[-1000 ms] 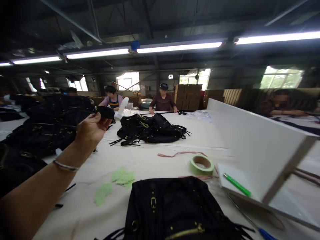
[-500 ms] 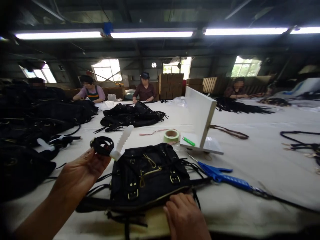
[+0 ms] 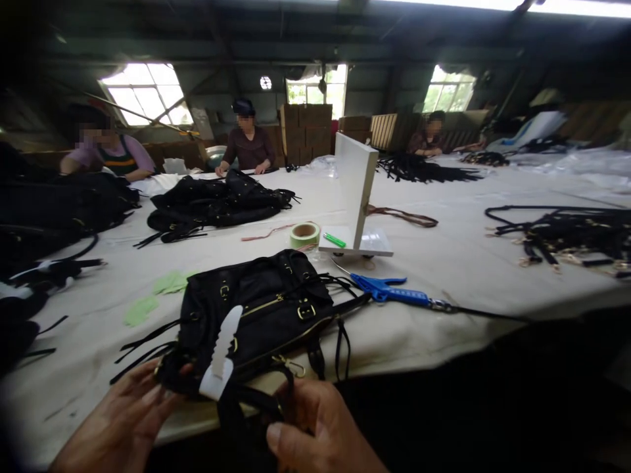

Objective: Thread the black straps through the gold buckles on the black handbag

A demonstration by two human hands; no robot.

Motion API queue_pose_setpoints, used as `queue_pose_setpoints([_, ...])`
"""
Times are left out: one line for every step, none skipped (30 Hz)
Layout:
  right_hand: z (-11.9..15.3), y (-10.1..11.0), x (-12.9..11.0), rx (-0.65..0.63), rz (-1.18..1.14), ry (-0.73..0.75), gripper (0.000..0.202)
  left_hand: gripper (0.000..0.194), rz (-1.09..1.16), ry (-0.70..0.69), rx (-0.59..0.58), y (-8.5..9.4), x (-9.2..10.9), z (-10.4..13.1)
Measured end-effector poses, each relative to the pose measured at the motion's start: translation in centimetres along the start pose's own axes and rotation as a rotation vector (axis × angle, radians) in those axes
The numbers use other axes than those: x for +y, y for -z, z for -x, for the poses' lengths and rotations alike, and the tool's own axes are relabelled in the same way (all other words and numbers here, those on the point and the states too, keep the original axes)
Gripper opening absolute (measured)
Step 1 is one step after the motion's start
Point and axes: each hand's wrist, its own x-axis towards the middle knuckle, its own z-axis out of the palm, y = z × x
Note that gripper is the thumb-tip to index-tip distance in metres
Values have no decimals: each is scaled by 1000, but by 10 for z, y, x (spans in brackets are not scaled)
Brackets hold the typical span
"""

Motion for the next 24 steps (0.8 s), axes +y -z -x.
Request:
queue_pose_setpoints([3,4,2,-1,-22,-31,39,27,-165,-134,29,8,-3,4])
queue_pose_setpoints([5,8,4,9,-41,-65,41,32,-338,-295,37,13,-4,8])
queue_pose_setpoints([7,10,6,33,-52,-103,43,34,-507,-469,0,15,-3,12])
queue_pose_setpoints([7,11,8,62,-55,-143,44,34,-667,-647,-97,13,-2,16])
queue_pose_setpoints([7,11,10,91,-53,-179,44,33,-810,-814,-236,9,-1,19])
queue_pose_setpoints([6,9,12,112,-53,-214,44,34,-926,-959,-390,1,0,22])
queue_pose_setpoints([4,7,13,117,-55,-239,42,38,-1007,-1073,-527,-8,-2,25])
queue_pose_setpoints([3,5,13,106,-62,-252,41,43,-1057,-1140,-615,-18,-5,27])
queue_pose_setpoints([2,3,14,83,-69,-256,42,46,-1082,-1156,-663,-27,-10,29])
queue_pose_setpoints([1,1,13,58,-68,-251,44,46,-1084,-1128,-670,-35,-16,31])
queue_pose_setpoints([0,0,12,39,-55,-241,47,48,-1065,-1064,-662,-41,-22,33])
queue_pose_setpoints([0,-1,11,22,-28,-228,50,53,-1038,-988,-655,-45,-29,36])
queue_pose_setpoints([-1,-1,10,11,11,-212,53,58,-1009,-920,-645,-47,-35,38])
queue_pose_setpoints([-1,0,8,6,55,-195,55,60,-987,-863,-640,-47,-40,40])
queue_pose_setpoints([-1,1,7,3,92,-178,58,59,-973,-815,-636,-46,-43,41])
queue_pose_setpoints([-1,3,6,7,117,-166,59,56,-974,-761,-634,-45,-45,42])
queue_pose_setpoints([-2,4,5,19,133,-155,61,51,-981,-690,-634,-44,-45,42])
queue_pose_setpoints([-2,6,4,41,152,-142,61,45,-978,-589,-638,-44,-44,42])
queue_pose_setpoints([-2,8,3,67,171,-131,60,40,-959,-455,-649,-44,-41,40])
queue_pose_setpoints([-3,10,3,96,185,-124,57,37,-922,-306,-660,-45,-38,38])
queue_pose_setpoints([-3,11,3,123,199,-113,52,37,-872,-163,-663,-46,-35,36])
queue_pose_setpoints([-4,12,3,150,219,-96,48,39,-816,-40,-662,-47,-33,34])
queue_pose_setpoints([-5,13,4,172,249,-74,43,43,-757,57,-658,-49,-31,32])
queue_pose_setpoints([-6,14,4,196,294,-44,38,46,-694,126,-652,-51,-30,30])
